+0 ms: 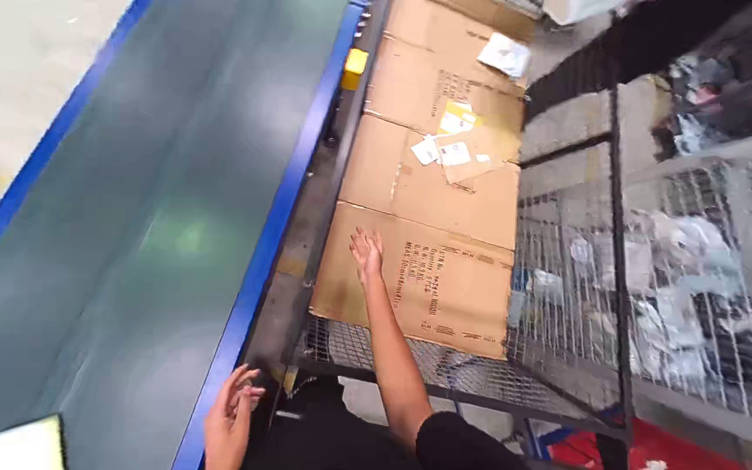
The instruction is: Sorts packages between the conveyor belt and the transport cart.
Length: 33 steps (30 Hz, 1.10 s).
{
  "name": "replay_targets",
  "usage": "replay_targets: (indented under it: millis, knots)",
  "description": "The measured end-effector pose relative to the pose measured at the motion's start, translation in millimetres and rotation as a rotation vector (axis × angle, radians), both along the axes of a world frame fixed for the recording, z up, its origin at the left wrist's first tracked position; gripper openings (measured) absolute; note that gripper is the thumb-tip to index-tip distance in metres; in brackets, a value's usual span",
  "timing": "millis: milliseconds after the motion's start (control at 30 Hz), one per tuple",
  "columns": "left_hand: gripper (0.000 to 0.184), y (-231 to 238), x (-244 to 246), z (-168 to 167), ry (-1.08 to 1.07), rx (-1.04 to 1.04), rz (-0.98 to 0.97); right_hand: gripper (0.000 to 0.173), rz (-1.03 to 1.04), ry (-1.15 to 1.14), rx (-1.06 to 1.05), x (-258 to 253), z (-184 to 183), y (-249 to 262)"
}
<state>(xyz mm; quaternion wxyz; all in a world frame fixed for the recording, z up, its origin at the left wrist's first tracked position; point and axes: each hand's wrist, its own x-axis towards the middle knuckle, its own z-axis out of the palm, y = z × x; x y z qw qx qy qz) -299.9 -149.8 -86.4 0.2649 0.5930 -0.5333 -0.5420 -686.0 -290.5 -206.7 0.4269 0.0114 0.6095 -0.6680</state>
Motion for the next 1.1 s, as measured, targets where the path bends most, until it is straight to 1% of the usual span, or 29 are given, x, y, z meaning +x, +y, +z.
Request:
replay_targets:
  millis: [67, 133, 167, 233, 267, 300, 367, 400, 433, 467, 500, 533, 600, 633, 700, 767, 800, 900, 967, 1033, 1100]
  knots:
    - [0.041, 20, 44, 7, -0.156, -0.073, 0.138, 0.055, 0.04, 0.256, 0.13, 45, 18, 29]
    - [0.041, 44, 99, 24, -0.38, -0.071, 0.305, 0.051, 0.091, 0.552, 0.221, 92, 34, 51]
    - [0.042, 57, 129, 31, -0.473, -0.068, 0.392, 0.05, 0.156, 0.706, 0.195, 113, 43, 59]
    - [0.04, 77, 190, 36, -0.653, -0.122, 0.588, 0.047, 0.349, 0.931, 0.03, 150, 67, 57]
    - [0.041, 92, 221, 39, -0.743, -0.135, 0.68, 0.044, 0.456, 0.991, -0.053, 174, 81, 54]
    - [0.043, 102, 250, 41, -0.812, -0.143, 0.757, 0.042, 0.584, 0.994, -0.124, 203, 96, 48]
    - [0.054, 118, 301, 41, -0.845, -0.118, 0.888, 0.049, 0.918, 0.861, -0.18, 274, 116, 35]
    - [0.063, 121, 320, 37, -0.799, -0.076, 0.948, 0.055, 1.057, 0.765, -0.163, 317, 120, 28]
    - [0.072, 117, 335, 30, -0.739, -0.041, 0.979, 0.062, 1.162, 0.667, -0.118, 362, 120, 21]
    - [0.08, 106, 347, 23, -0.676, -0.016, 0.961, 0.07, 1.228, 0.611, -0.061, 406, 117, 16]
    - [0.086, 89, 355, 15, -0.635, -0.015, 0.895, 0.077, 1.265, 0.66, -0.003, 445, 112, 12]
    - [0.089, 64, 358, 4, -0.635, -0.041, 0.804, 0.085, 1.279, 0.801, 0.049, 479, 111, 9]
    - [0.096, 7, 356, -17, -0.702, -0.091, 0.639, 0.107, 1.221, 1.082, 0.148, 526, 110, 6]
    - [0.101, -19, 352, -22, -0.742, -0.084, 0.595, 0.114, 1.175, 1.158, 0.177, 541, 106, 3]
    - [0.104, -52, 341, -18, -0.763, -0.016, 0.567, 0.122, 1.073, 1.158, 0.202, 554, 100, -1]
    - [0.096, -62, 339, -10, -0.633, 0.08, 0.606, 0.116, 1.016, 1.062, 0.168, 549, 100, -5]
    - [0.089, -57, 341, -9, -0.552, 0.123, 0.629, 0.112, 1.03, 0.997, 0.155, 542, 100, -2]
    - [0.06, -9, 353, -18, -0.29, 0.18, 0.672, 0.097, 1.194, 0.845, 0.093, 524, 90, 23]
    - [0.045, 35, 362, -21, -0.156, 0.102, 0.69, 0.088, 1.326, 0.789, 0.053, 528, 89, 48]
    - [0.038, 83, 370, -19, -0.12, -0.012, 0.796, 0.084, 1.422, 0.684, -0.015, 546, 88, 77]
    - [0.037, 133, 383, -15, -0.175, -0.052, 0.958, 0.088, 1.531, 0.58, -0.082, 582, 90, 108]
